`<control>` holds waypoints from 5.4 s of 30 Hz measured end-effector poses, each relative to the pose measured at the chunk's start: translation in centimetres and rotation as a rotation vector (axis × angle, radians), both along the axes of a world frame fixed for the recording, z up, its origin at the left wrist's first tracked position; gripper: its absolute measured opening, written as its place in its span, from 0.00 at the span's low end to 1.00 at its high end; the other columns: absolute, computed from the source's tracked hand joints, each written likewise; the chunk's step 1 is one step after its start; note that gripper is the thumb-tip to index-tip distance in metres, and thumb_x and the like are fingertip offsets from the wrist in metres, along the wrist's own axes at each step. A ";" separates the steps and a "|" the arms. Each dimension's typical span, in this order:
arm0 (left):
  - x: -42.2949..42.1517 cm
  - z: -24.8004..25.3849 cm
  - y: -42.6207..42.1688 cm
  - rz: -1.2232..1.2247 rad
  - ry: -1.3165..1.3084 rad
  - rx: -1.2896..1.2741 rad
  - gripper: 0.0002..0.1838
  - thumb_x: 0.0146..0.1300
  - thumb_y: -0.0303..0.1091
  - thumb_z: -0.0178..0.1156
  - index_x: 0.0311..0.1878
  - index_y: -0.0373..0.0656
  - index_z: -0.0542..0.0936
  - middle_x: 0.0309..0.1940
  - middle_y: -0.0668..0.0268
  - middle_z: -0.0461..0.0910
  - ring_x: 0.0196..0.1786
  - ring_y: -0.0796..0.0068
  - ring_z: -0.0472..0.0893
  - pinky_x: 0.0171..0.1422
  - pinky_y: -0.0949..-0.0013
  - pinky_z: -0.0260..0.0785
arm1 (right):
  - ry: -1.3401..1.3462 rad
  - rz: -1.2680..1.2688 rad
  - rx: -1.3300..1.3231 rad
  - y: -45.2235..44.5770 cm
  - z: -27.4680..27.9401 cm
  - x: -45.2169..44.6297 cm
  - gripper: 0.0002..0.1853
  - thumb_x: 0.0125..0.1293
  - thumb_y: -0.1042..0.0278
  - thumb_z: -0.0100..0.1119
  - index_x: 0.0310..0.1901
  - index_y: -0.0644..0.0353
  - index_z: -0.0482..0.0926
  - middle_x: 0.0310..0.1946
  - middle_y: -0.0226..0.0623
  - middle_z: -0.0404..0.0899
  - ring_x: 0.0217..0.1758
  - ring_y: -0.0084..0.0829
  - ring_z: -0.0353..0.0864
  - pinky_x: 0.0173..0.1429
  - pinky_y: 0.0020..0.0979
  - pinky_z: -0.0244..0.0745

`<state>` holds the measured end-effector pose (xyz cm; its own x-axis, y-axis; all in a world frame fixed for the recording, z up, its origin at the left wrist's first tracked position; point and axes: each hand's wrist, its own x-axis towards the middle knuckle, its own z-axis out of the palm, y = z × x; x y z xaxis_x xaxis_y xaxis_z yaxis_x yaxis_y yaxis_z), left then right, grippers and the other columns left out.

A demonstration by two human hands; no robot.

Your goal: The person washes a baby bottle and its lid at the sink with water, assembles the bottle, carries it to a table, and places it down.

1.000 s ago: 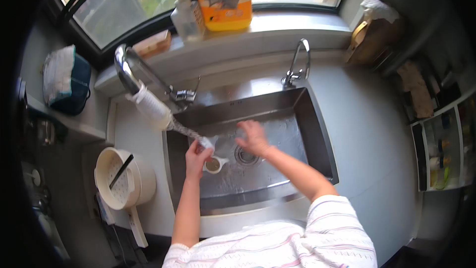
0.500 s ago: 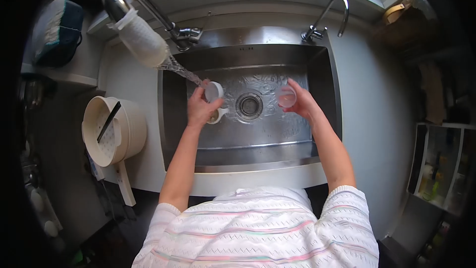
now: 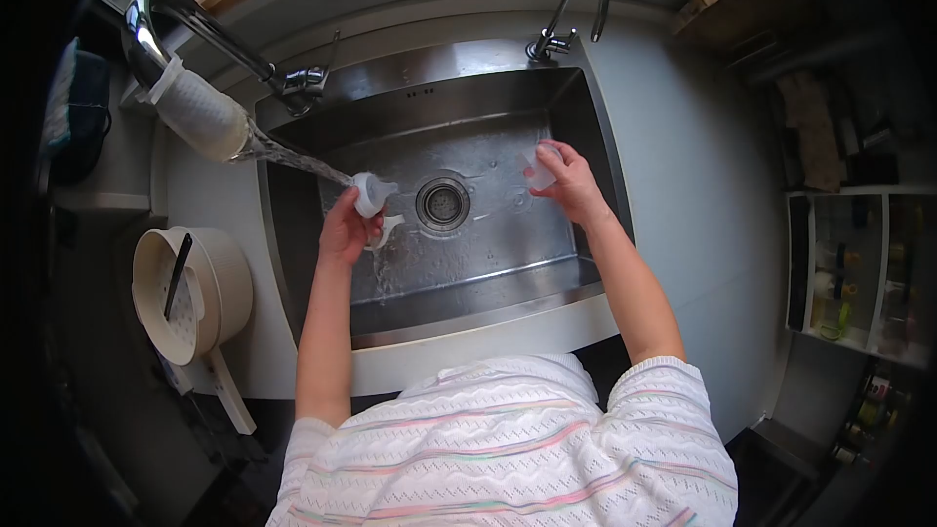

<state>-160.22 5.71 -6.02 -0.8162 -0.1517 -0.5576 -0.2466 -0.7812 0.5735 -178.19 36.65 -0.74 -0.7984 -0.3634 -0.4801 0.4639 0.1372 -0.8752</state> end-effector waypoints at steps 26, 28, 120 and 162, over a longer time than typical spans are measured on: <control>2.3 -0.8 2.4 -0.217 -0.181 -0.189 0.22 0.59 0.55 0.54 0.40 0.44 0.77 0.28 0.68 0.79 0.28 0.77 0.78 0.24 0.75 0.68 | 0.914 0.884 0.289 -15.3 -1.7 10.4 0.39 0.43 0.62 0.69 0.59 0.58 0.62 0.55 0.47 0.67 0.53 0.49 0.71 0.53 0.39 0.70; 3.4 0.0 1.3 -0.301 -0.146 -0.286 0.22 0.60 0.55 0.52 0.40 0.45 0.77 0.29 0.70 0.79 0.30 0.79 0.78 0.26 0.74 0.69 | 0.848 0.922 0.345 -16.5 -2.8 10.1 0.38 0.43 0.62 0.68 0.58 0.59 0.63 0.53 0.49 0.68 0.50 0.49 0.73 0.52 0.39 0.70; 1.6 3.8 -1.2 -0.157 0.262 -0.382 0.30 0.37 0.24 0.70 0.50 0.41 0.75 0.40 0.71 0.78 0.45 0.79 0.76 0.51 0.73 0.66 | 1.030 1.700 0.685 -23.6 14.0 4.2 0.32 0.35 0.63 0.70 0.47 0.59 0.71 0.35 0.42 0.78 0.41 0.41 0.78 0.44 0.35 0.73; 0.2 3.4 5.3 -0.153 -0.032 -0.752 0.22 0.45 0.33 0.70 0.44 0.37 0.77 0.36 0.68 0.78 0.38 0.79 0.76 0.45 0.73 0.68 | -0.073 0.075 -0.178 -15.0 -0.2 7.2 0.16 0.65 0.54 0.49 0.41 0.57 0.79 0.36 0.30 0.79 0.39 0.21 0.76 0.40 0.26 0.72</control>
